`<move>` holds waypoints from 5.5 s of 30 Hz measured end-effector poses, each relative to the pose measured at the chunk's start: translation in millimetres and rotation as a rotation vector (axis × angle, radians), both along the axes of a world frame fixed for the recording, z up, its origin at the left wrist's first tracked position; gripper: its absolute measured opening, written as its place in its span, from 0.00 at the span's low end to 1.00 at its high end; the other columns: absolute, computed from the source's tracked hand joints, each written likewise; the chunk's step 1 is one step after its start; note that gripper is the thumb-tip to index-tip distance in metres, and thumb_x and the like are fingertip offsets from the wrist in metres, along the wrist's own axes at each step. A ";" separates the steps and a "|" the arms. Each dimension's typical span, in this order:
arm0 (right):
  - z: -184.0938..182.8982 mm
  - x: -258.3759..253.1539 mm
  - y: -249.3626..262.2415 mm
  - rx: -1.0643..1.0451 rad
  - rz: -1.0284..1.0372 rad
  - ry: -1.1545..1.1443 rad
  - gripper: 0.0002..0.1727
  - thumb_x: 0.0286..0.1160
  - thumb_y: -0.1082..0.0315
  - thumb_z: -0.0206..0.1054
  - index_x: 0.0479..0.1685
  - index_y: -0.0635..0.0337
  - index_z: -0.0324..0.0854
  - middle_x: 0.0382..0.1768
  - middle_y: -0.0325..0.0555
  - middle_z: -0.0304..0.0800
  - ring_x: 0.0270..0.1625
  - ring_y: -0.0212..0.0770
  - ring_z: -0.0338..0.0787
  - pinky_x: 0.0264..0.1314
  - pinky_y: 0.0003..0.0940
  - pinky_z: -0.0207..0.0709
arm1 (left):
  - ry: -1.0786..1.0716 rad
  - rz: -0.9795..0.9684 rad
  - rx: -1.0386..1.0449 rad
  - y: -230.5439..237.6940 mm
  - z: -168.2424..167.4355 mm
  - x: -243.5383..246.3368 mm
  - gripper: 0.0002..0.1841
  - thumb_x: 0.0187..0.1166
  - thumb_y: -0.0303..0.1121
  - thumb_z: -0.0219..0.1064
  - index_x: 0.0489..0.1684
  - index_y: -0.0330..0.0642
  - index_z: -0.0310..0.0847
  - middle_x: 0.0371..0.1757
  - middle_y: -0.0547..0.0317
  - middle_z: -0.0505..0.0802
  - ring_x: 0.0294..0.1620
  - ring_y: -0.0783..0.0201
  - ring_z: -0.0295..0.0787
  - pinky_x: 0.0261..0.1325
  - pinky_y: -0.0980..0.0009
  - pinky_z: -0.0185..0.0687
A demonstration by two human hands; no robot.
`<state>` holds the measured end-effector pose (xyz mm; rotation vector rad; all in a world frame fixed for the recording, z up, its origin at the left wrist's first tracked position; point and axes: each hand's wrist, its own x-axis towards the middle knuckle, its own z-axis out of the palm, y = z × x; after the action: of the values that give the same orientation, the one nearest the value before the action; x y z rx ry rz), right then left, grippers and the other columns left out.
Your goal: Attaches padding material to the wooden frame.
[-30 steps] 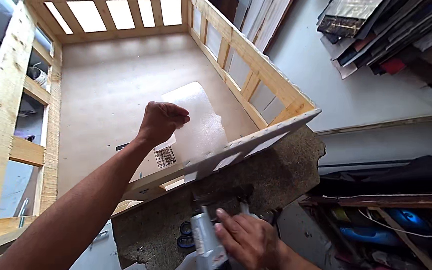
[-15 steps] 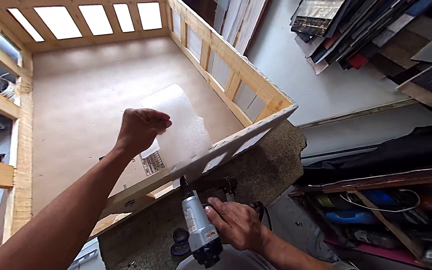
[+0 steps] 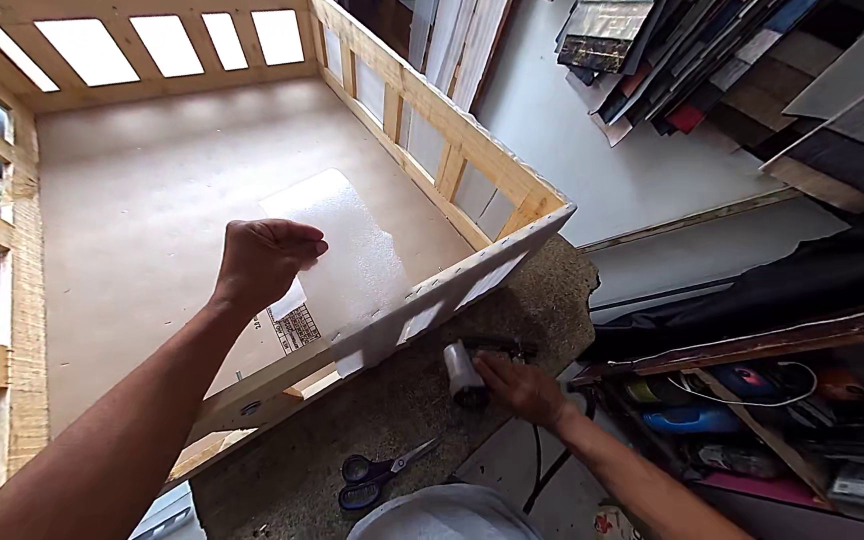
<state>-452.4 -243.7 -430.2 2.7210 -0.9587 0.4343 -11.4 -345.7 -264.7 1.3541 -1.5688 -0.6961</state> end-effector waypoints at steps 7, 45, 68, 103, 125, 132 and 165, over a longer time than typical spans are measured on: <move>-18.2 33.1 2.3 0.447 -0.436 0.132 0.30 0.68 0.61 0.78 0.74 0.52 0.82 0.75 0.60 0.80 0.74 0.70 0.78 0.65 0.75 0.72 | 0.048 -0.034 -0.080 -1.7 -3.8 7.1 0.06 0.69 0.25 0.79 0.41 0.38 0.93 0.30 0.64 0.97 0.27 0.75 0.93 0.36 0.76 0.93; 119.7 25.9 -26.1 1.400 0.242 -0.083 0.20 0.79 0.61 0.69 0.69 0.46 0.86 0.52 0.42 0.94 0.48 0.40 0.92 0.53 0.46 0.87 | 0.153 -0.088 -0.167 -4.5 -2.4 11.9 0.09 0.67 0.24 0.80 0.43 0.38 0.94 0.31 0.61 0.98 0.28 0.71 0.95 0.33 0.75 0.94; 154.7 140.2 -247.8 1.395 0.906 -0.079 0.18 0.77 0.71 0.66 0.63 0.53 0.92 0.60 0.42 0.92 0.61 0.36 0.88 0.63 0.33 0.84 | 0.218 -0.077 -0.044 -4.6 -7.5 15.0 0.08 0.66 0.20 0.80 0.41 0.36 0.94 0.32 0.60 0.97 0.29 0.71 0.93 0.32 0.78 0.92; -47.2 -40.9 -70.9 0.994 -0.327 0.147 0.53 0.53 0.65 0.86 0.89 0.58 0.65 0.81 0.56 0.75 0.81 0.53 0.77 0.84 0.51 0.69 | -0.334 0.588 -0.173 216.9 -211.9 -9.2 0.05 0.71 0.30 0.74 0.31 0.48 0.97 0.34 0.58 0.98 0.36 0.62 0.96 0.43 0.58 0.91; -35.5 181.9 44.9 0.677 0.190 0.444 0.36 0.86 0.70 0.54 0.95 0.53 0.51 0.85 0.62 0.67 0.57 0.64 0.91 0.57 0.57 0.86 | -0.317 0.617 -0.190 208.1 -218.4 -10.3 0.06 0.70 0.32 0.73 0.30 0.48 0.98 0.31 0.58 0.98 0.34 0.64 0.96 0.42 0.62 0.92; -46.5 183.7 53.7 0.549 0.154 0.419 0.35 0.84 0.71 0.55 0.93 0.51 0.56 0.75 0.63 0.76 0.51 0.61 0.92 0.50 0.54 0.87 | -0.340 0.609 -0.181 210.0 -218.2 -11.3 0.06 0.71 0.33 0.73 0.32 0.49 0.98 0.32 0.59 0.98 0.35 0.63 0.96 0.42 0.62 0.91; 53.3 172.3 111.0 0.206 0.194 -0.215 0.32 0.66 0.55 0.75 0.75 0.48 0.82 0.65 0.46 0.92 0.40 0.41 0.97 0.35 0.37 0.91 | 0.216 -0.012 -0.054 123.9 32.3 47.9 0.08 0.69 0.18 0.76 0.41 0.37 0.95 0.42 0.56 0.99 0.43 0.67 0.97 0.50 0.69 0.95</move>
<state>-280.1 -132.7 -376.9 3.0171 -0.8321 0.7139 36.5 -221.8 -232.4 1.1892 -1.4138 -0.7755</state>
